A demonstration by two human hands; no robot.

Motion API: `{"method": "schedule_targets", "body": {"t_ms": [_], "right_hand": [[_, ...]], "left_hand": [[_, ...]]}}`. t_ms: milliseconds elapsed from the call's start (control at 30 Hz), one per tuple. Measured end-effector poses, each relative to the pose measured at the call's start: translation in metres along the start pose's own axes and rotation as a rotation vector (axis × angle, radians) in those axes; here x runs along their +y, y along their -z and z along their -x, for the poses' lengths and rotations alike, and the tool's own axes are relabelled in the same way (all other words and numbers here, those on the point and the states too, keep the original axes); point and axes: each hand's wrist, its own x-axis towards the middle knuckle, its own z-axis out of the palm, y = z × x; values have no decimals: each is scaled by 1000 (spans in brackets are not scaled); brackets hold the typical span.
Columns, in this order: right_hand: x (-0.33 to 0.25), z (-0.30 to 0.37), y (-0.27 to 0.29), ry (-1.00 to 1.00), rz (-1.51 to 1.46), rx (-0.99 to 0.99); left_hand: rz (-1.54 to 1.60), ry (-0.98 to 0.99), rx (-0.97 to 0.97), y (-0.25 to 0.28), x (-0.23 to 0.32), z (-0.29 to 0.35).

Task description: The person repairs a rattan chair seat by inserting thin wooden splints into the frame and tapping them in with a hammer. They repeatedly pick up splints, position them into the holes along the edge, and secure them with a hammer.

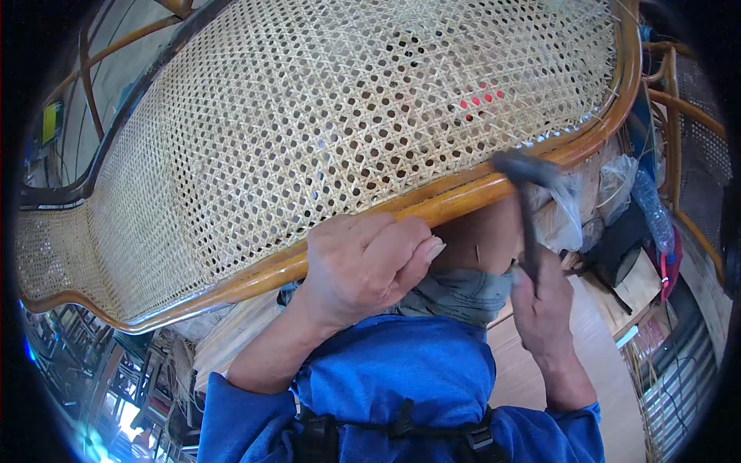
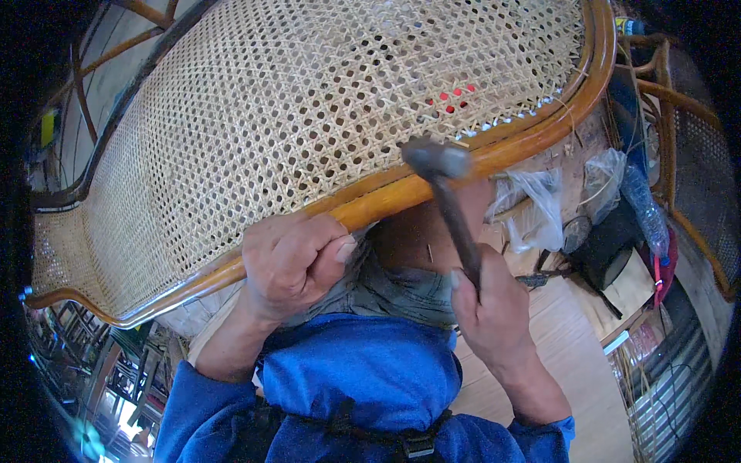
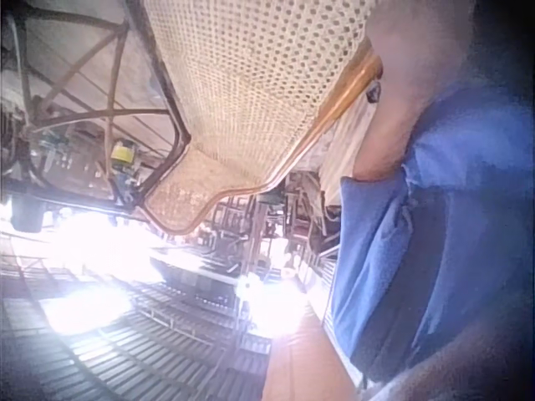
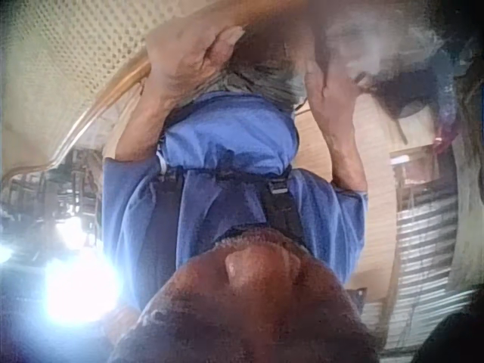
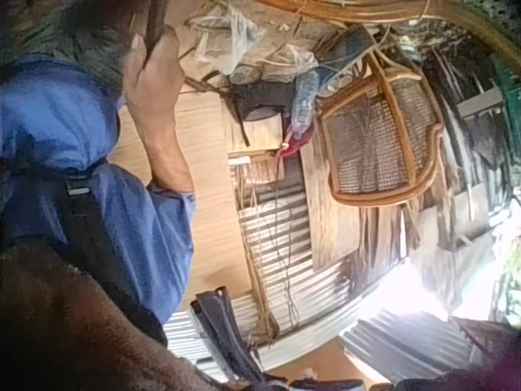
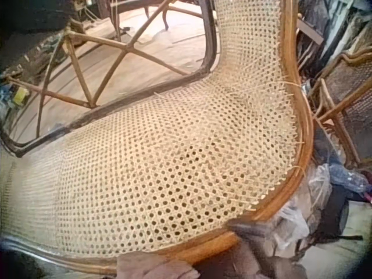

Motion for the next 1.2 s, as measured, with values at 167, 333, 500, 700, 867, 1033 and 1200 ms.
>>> {"method": "schedule_targets", "body": {"t_ms": [167, 333, 500, 700, 867, 1033, 1200], "right_hand": [[-4, -4, 2, -3, 58, -15], [1, -6, -4, -17, 83, -52], [4, -3, -4, 43, 93, 43], [-1, -6, 1, -20, 55, -15], [3, -8, -4, -58, 56, -85], [-5, -4, 0, 56, 27, -24], [-1, -7, -9, 28, 116, -106]], "left_hand": [[-19, 5, -10, 0, 0, 1], [-1, 14, -13, -1, 0, 2], [-23, 10, -17, 0, 0, 1], [-40, 19, -41, 2, 1, 2], [-28, 5, 3, -1, 0, 2], [-13, -8, 8, 0, 0, -1], [-46, -31, 6, 0, -4, 2]]}}
